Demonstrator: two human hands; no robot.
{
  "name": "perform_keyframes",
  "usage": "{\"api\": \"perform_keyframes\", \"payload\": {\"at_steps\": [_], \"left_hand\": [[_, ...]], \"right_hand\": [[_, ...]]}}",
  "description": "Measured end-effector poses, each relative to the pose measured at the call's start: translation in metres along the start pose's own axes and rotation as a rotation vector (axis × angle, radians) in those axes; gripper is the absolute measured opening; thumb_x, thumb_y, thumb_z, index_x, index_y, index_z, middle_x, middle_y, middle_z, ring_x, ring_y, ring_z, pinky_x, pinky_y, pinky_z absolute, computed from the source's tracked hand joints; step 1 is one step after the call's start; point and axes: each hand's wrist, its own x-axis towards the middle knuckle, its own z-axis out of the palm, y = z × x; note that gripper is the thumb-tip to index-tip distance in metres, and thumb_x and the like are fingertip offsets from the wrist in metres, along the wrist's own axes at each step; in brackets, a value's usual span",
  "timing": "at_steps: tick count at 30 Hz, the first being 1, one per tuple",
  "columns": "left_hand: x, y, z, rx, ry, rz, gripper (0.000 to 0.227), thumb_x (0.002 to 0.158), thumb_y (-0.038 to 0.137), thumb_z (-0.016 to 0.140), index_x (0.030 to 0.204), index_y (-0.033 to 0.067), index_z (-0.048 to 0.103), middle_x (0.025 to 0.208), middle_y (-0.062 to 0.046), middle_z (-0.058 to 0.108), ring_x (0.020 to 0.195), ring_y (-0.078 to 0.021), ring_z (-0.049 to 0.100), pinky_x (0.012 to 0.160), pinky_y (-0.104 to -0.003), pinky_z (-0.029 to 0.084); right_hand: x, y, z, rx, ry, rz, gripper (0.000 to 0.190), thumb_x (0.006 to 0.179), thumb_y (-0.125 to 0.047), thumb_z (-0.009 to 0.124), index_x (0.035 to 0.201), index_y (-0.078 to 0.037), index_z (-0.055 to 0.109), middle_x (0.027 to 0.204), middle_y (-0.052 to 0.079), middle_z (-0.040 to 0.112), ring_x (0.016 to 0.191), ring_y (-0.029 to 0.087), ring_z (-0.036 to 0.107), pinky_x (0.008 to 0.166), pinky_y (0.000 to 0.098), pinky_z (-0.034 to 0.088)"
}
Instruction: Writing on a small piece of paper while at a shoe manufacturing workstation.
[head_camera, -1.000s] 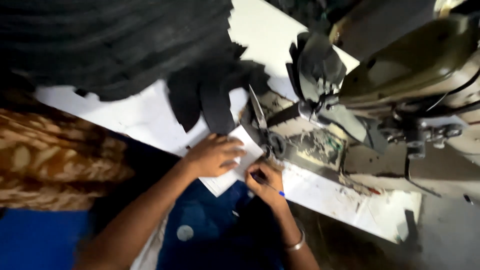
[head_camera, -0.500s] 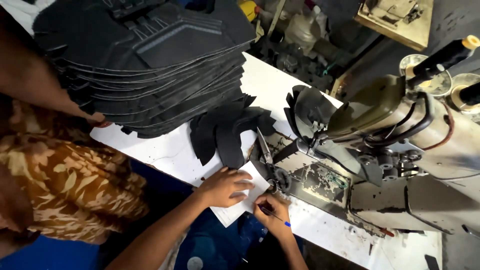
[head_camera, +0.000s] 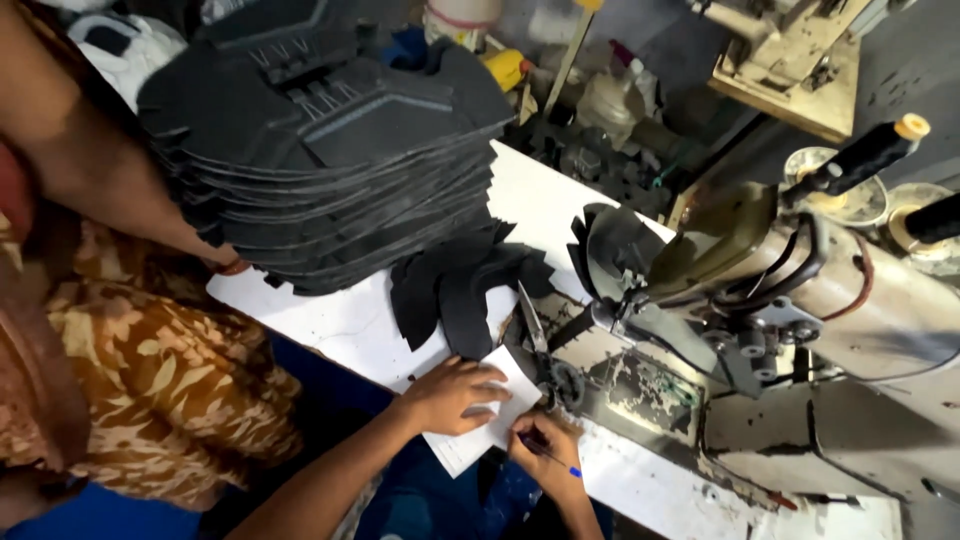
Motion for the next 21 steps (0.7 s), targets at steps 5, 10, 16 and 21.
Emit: {"api": "perform_keyframes", "payload": {"at_steps": [5, 10, 16, 21], "left_hand": [[-0.002, 0.000, 0.000, -0.003, 0.033, 0.018, 0.034, 0.092, 0.034, 0.071, 0.123, 0.0214, 0.073, 0.139, -0.002, 0.060, 0.127, -0.0243, 0.056, 0.104, -0.044, 0.040], [-0.002, -0.001, 0.001, -0.006, 0.025, 0.022, 0.035, 0.092, 0.035, 0.070, 0.124, 0.0209, 0.073, 0.140, -0.002, 0.059, 0.127, -0.0255, 0.056, 0.104, -0.044, 0.040], [-0.002, 0.002, -0.001, -0.026, 0.008, -0.005, 0.036, 0.092, 0.037, 0.069, 0.125, 0.0216, 0.072, 0.141, -0.001, 0.059, 0.130, -0.0249, 0.055, 0.105, -0.045, 0.039], [0.000, 0.002, -0.003, -0.029, -0.025, -0.028, 0.037, 0.093, 0.037, 0.069, 0.126, 0.0215, 0.072, 0.142, -0.002, 0.058, 0.131, -0.0249, 0.054, 0.107, -0.045, 0.038]], "right_hand": [[0.001, -0.003, 0.002, 0.038, -0.001, 0.025, 0.014, 0.082, -0.004, 0.078, 0.093, -0.003, 0.070, 0.083, -0.001, 0.068, 0.075, 0.006, 0.063, 0.069, 0.0221, 0.052], [0.001, -0.019, 0.002, -0.068, 0.018, 0.037, 0.013, 0.081, -0.005, 0.079, 0.091, -0.003, 0.071, 0.078, -0.002, 0.068, 0.070, 0.005, 0.061, 0.065, 0.0214, 0.050], [0.000, -0.018, 0.004, -0.038, 0.020, 0.007, 0.012, 0.081, -0.004, 0.077, 0.090, -0.002, 0.070, 0.079, -0.002, 0.068, 0.073, 0.004, 0.062, 0.066, 0.0213, 0.052], [0.001, -0.024, 0.003, -0.070, 0.021, 0.013, 0.012, 0.081, -0.004, 0.077, 0.090, -0.002, 0.070, 0.078, -0.001, 0.070, 0.072, 0.005, 0.063, 0.066, 0.0217, 0.052]]}}
